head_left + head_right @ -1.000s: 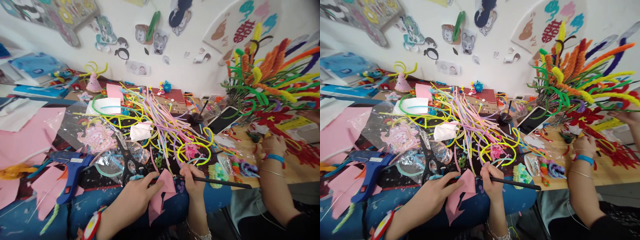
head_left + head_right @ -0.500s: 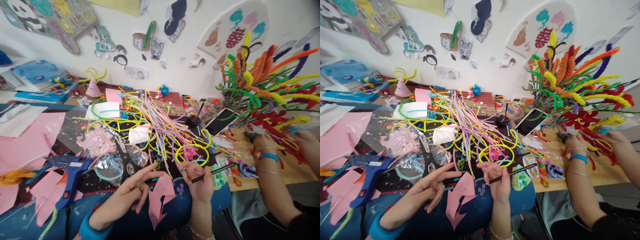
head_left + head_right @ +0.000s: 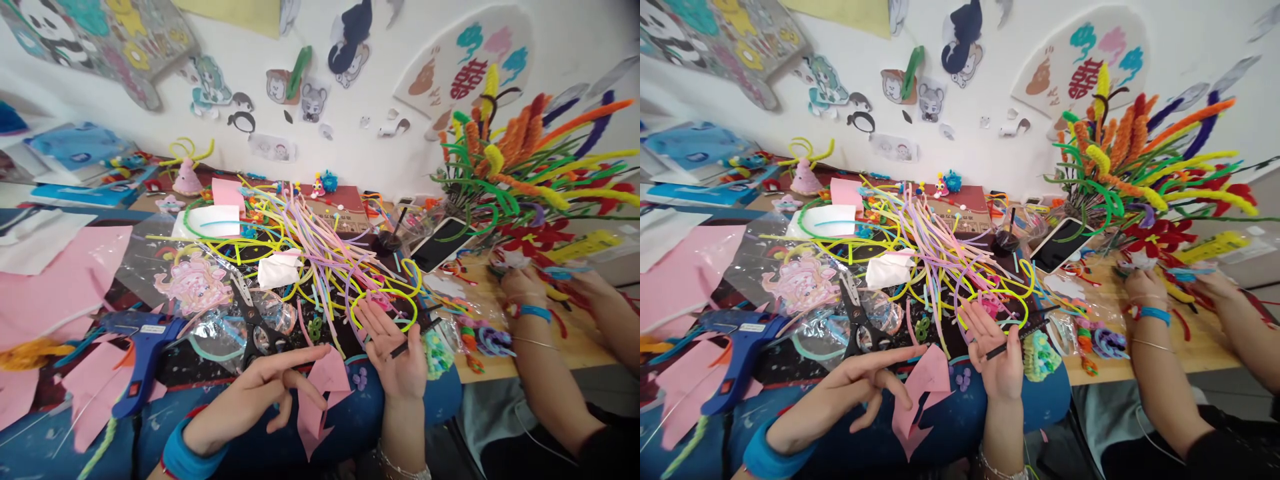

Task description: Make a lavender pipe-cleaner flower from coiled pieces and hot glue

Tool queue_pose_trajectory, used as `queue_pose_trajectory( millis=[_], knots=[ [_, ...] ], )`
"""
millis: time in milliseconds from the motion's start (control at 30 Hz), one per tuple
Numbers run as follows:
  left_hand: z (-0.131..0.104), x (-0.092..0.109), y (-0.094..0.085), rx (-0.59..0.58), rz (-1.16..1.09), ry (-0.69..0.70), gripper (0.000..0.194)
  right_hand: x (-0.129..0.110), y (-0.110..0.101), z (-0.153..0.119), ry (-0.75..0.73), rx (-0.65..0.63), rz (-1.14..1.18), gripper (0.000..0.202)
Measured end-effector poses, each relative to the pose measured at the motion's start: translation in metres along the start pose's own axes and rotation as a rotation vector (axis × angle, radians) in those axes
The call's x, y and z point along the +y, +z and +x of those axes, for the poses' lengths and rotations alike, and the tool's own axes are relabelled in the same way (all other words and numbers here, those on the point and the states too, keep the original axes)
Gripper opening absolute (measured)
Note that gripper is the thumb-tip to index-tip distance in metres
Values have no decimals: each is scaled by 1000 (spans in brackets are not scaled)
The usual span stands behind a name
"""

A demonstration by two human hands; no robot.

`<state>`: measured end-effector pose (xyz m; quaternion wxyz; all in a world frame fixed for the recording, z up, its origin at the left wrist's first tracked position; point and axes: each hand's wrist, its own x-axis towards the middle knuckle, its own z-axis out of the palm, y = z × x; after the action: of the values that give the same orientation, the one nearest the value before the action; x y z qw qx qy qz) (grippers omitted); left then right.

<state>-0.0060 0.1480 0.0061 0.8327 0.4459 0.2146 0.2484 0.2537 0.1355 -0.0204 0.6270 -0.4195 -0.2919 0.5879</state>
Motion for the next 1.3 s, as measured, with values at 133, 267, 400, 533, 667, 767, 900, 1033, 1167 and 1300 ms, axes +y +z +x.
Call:
queue_pose_trajectory(
  millis=[133, 267, 400, 533, 667, 767, 900, 1033, 1167, 1300],
  knots=[
    [0, -1, -1, 2, -15, -6, 52, -2, 2, -1, 14, 0, 54, 62],
    [0, -3, -3, -27, -67, 26, 46, -5, 5, -2, 31, 6, 91, 58],
    [1, -5, -6, -75, -145, 112, 45, -5, 6, -1, 47, 18, 95, 57],
    [2, -6, -7, -140, -191, 139, 46, -5, 7, 0, 65, 39, 85, 57],
    [3, -6, -7, -136, -201, 134, 49, -5, 7, 0, 71, 46, 85, 58],
    [4, -6, -7, -117, -215, 129, 51, -5, 6, 1, 64, 38, 87, 57],
    [4, -3, -3, -71, -255, 72, 48, -4, 6, 1, 66, 40, 92, 56],
    [3, 1, 0, 15, -252, -13, 31, -4, 5, 1, 66, 39, 99, 56],
    [4, 3, 0, 160, -287, -7, 14, -3, 2, 1, 66, 28, 117, 55],
    [4, 0, -5, 211, -492, 43, 48, -2, 1, 1, 65, 22, 110, 56]
  ],
)
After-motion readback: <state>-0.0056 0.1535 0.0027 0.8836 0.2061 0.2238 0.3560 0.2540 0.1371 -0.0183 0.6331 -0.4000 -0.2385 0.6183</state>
